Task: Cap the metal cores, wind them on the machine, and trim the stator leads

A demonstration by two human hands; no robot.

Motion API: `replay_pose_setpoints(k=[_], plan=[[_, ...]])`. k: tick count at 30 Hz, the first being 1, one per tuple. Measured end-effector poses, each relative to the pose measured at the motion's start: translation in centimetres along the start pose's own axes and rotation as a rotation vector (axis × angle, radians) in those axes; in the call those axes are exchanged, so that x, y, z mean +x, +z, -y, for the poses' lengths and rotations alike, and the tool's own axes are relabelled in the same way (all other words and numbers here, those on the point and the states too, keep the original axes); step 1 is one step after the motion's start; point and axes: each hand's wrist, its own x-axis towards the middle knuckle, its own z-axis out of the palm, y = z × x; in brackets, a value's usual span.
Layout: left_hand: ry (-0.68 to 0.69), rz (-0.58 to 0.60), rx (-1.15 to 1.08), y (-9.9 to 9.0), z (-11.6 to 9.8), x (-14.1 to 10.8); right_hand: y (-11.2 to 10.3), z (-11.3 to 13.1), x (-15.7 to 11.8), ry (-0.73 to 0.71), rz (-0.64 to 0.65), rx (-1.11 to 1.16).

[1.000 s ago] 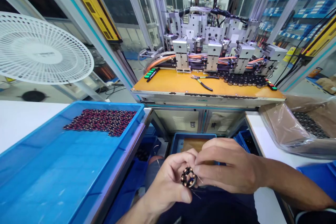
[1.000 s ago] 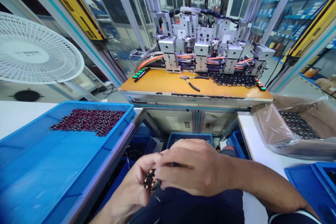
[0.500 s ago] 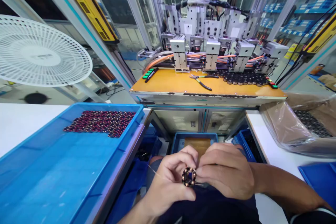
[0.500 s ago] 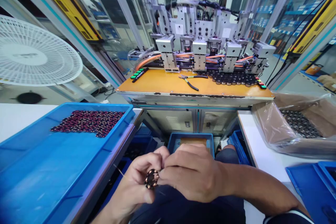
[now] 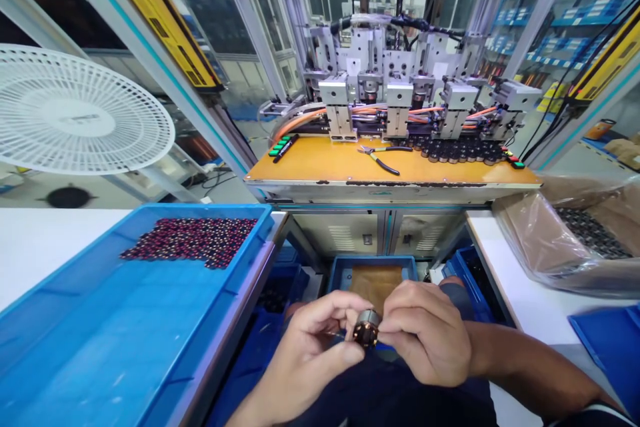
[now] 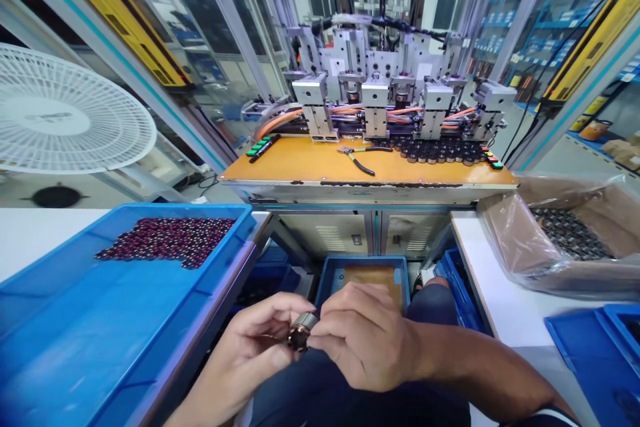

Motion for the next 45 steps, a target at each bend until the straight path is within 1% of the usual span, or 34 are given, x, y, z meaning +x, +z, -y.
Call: replay_pose_setpoints(k=[4, 5, 7, 9, 11, 12, 14, 16, 19, 22, 24, 26, 28, 30, 31, 33, 35, 38, 40, 43, 45], plan=[[-0.024, -0.167, -0.052, 0.9, -0.2, -0.5, 0.0, 0.1, 0.0, -0.004, 0.004, -0.034], [-0.038, -0.193, -0.064, 1.2, -0.3, -0.6, 0.0, 0.2, 0.0, -0.002, 0.001, -0.046], [-0.055, -0.204, -0.083, 1.7, -0.2, -0.6, 0.2, 0.2, 0.0, -0.002, -0.013, -0.061], [-0.051, -0.205, -0.099, 1.8, 0.1, -0.7, 0.3, 0.2, 0.0, -0.003, -0.034, -0.076], [-0.012, -0.199, -0.128, 1.6, 0.4, -0.6, 0.3, 0.2, 0.0, 0.025, -0.040, -0.097], [0.020, -0.186, -0.150, 1.5, 0.5, -0.6, 0.3, 0.2, 0.0, 0.047, -0.038, -0.108], [0.100, -0.121, -0.180, 1.2, 0.7, -0.5, 0.3, 0.2, 0.0, 0.086, -0.033, -0.120], [0.191, -0.063, -0.188, 0.9, 1.0, -0.4, 0.3, 0.2, 0.0, 0.092, -0.034, -0.113], [0.318, -0.059, -0.212, 0.7, 1.4, -0.3, 0.3, 0.1, 0.0, 0.078, -0.031, -0.095], [0.372, -0.049, -0.304, 0.6, 1.9, -0.3, 0.1, 0.1, 0.1, 0.053, -0.021, -0.075], [0.355, -0.025, -0.380, 0.5, 2.1, -0.1, -0.1, 0.0, 0.1, -0.001, -0.014, -0.066], [0.276, 0.004, -0.399, 0.3, 2.1, 0.2, -0.2, 0.0, 0.0, -0.067, -0.009, -0.080], [0.115, 0.076, -0.340, 0.1, 1.9, 0.6, -0.3, -0.2, -0.1, -0.142, -0.021, -0.095], [-0.057, 0.197, -0.271, 0.0, 1.6, 0.9, -0.3, -0.5, -0.3, -0.210, -0.028, -0.093], [-0.121, 0.246, -0.253, -0.1, 1.4, 1.1, -0.4, -0.6, -0.3, -0.231, -0.024, -0.091], [-0.180, 0.278, -0.239, 0.0, 1.1, 1.2, -0.5, -0.7, -0.4, -0.231, -0.001, -0.113], [-0.171, 0.238, -0.224, 0.1, 1.0, 1.2, -0.6, -0.7, -0.4, -0.193, 0.012, -0.153], [-0.109, 0.150, -0.230, 0.6, 1.3, 0.9, -0.8, -0.3, -0.2, -0.099, 0.033, -0.210], [-0.058, 0.097, -0.284, 1.1, 1.7, 0.9, -0.7, -0.1, 0.1, -0.044, 0.043, -0.232], [0.056, 0.032, -0.413, 1.7, 2.1, 1.0, -0.7, 0.1, 0.4, -0.001, 0.035, -0.239], [0.139, 0.035, -0.501, 2.0, 2.0, 1.2, -0.8, 0.2, 0.6, 0.039, 0.043, -0.244]])
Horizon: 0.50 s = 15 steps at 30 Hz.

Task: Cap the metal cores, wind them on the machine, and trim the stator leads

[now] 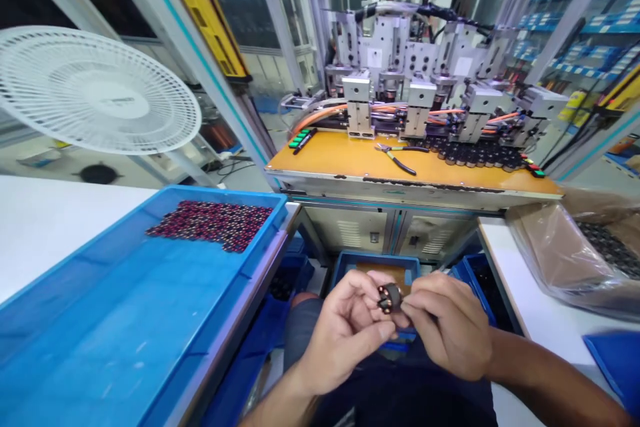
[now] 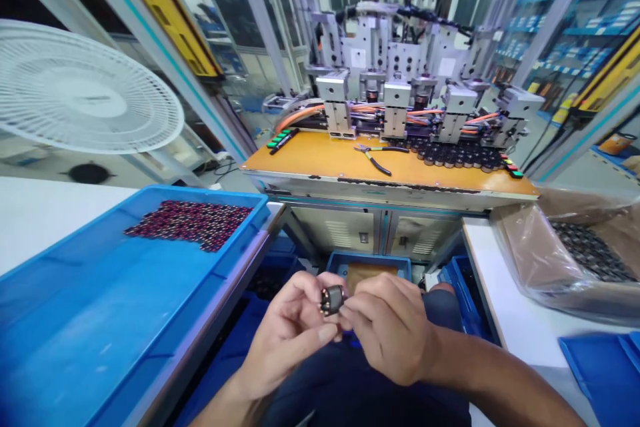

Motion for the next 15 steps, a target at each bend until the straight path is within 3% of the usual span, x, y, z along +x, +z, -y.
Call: replay_pose_setpoints(k=[4, 7, 10, 13, 15], plan=[[0.109, 0.094, -0.146, 0.1, -0.1, 0.4, -0.7, -0.1, 0.2, 0.015, 0.072, -0.004], [0.073, 0.056, -0.242, -0.3, -0.1, 0.6, -1.4, -0.3, 0.4, -0.104, 0.159, 0.017], [-0.138, 0.054, -0.133, -0.7, -0.2, 0.7, -1.9, -0.2, 0.6, -0.217, 0.211, 0.018], [-0.429, 0.205, -0.001, -0.8, -0.4, 0.6, -2.0, 0.1, 0.8, -0.192, 0.229, 0.009], [-0.445, 0.220, 0.019, -0.8, -0.4, 0.4, -1.9, 0.2, 1.0, -0.185, 0.229, -0.003]])
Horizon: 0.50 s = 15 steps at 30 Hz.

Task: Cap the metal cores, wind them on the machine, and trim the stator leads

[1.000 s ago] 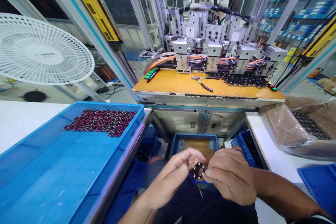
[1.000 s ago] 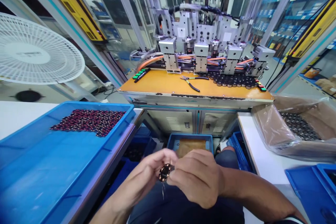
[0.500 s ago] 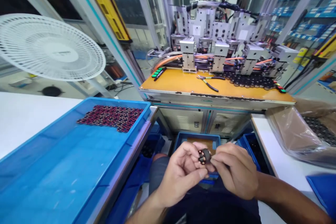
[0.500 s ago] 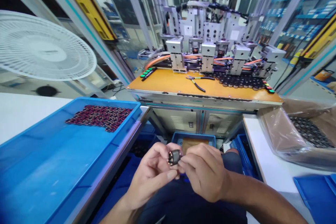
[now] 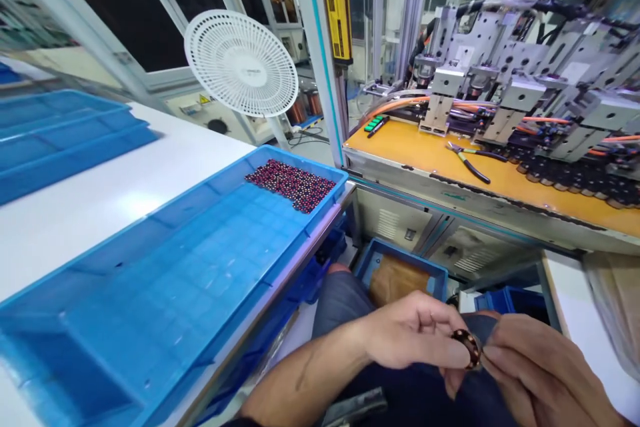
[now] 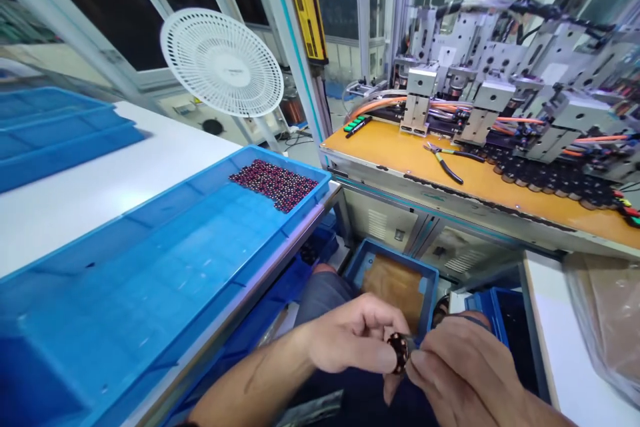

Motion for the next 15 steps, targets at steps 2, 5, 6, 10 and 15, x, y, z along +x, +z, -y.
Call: replay_pose_setpoints(k=[2, 5, 6, 10, 15], plan=[[0.111, -0.109, 0.037, 0.08, 0.25, -0.09, 0.11, 0.01, 0.30, -0.015, -0.024, -0.048], [0.284, -0.220, 0.058, 0.13, 0.75, -0.03, 0.40, -0.10, 0.52, 0.022, -0.058, -0.132], [0.329, -0.218, 0.038, 0.13, 0.87, 0.00, 0.51, -0.16, 0.53, 0.044, -0.062, -0.149], [0.495, -0.165, -0.099, 0.06, 0.88, -0.02, 0.73, -0.53, 0.55, 0.099, -0.044, -0.171], [0.623, -0.049, -0.364, 0.02, 0.84, 0.22, 0.36, -0.98, 0.66, -0.002, -0.004, -0.139]])
